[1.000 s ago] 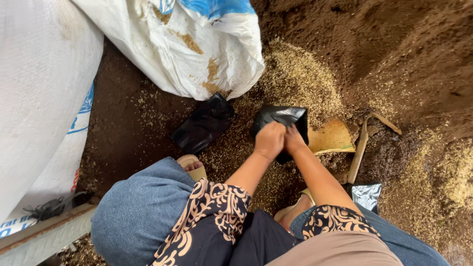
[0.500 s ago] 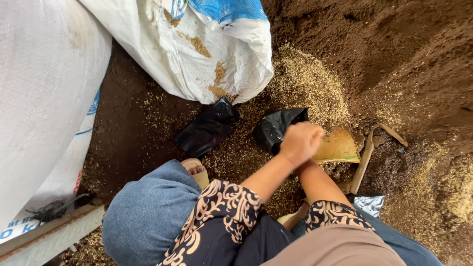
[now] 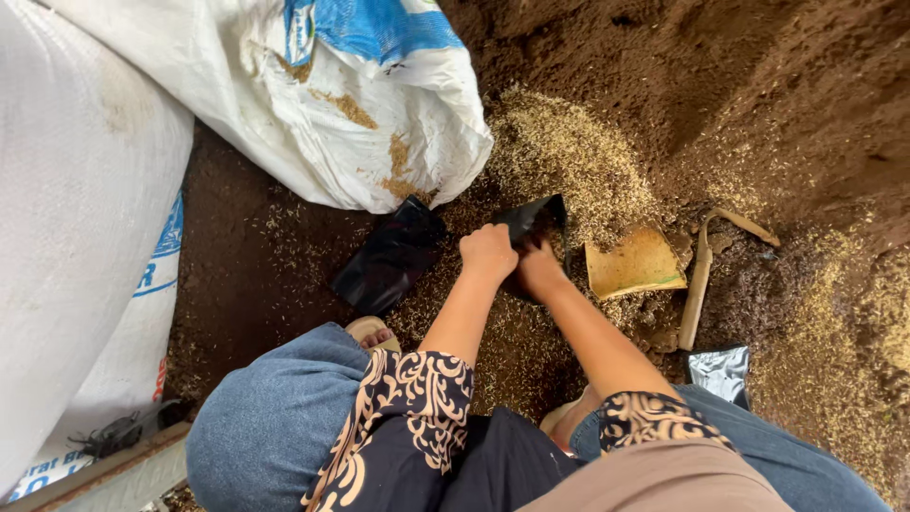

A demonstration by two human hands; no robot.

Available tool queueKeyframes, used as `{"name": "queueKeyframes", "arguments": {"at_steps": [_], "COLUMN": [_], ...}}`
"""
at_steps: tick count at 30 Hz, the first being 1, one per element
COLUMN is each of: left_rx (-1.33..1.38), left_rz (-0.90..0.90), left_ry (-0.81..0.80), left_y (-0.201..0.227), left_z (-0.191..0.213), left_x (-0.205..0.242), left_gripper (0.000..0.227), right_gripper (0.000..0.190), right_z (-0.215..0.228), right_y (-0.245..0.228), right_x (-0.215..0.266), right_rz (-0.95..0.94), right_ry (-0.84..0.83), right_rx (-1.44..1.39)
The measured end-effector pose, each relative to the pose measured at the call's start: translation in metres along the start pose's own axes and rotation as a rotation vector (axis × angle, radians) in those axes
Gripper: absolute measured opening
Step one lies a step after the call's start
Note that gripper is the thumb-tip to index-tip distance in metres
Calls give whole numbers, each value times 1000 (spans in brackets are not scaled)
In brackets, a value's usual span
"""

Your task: The person scoops grain from a large pile using a scoop and pours it into small black plastic bags. They hold the bags open with one hand while filling them, then set the filled bags aside.

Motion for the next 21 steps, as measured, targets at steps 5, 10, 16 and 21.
{"name": "queueKeyframes", "arguments": {"at_steps": [5,10,16,21], "left_rx": [160,120,-43,116], "left_rz": [18,-178,-239,-273], "left_ry": [111,230,112,183], "left_y": [8,41,32,-18], "left_z": [10,26,-12,-16], "left_x": [-16,-49,-79,-74], "left_gripper": [50,69,52,15], "right_gripper": [28,35,54,39], "right_z": [8,69,27,29], "right_y": [13,69,67,73], "right_x": [1,48,70,42], "right_rz": [-228,-689,-746,-684], "right_ry": [-297,295,-556,-514], "right_rx": [5,-343,-484,-488]}}
Point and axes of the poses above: each hand's wrist, its own x-axis away from the middle knuckle, its own z-axis out of the back of the hand, y = z × x, the point moved 3 cm from there along -x, towards the middle knuckle, and after that the axes turned 1 degree about x, right-handed, at the moved point
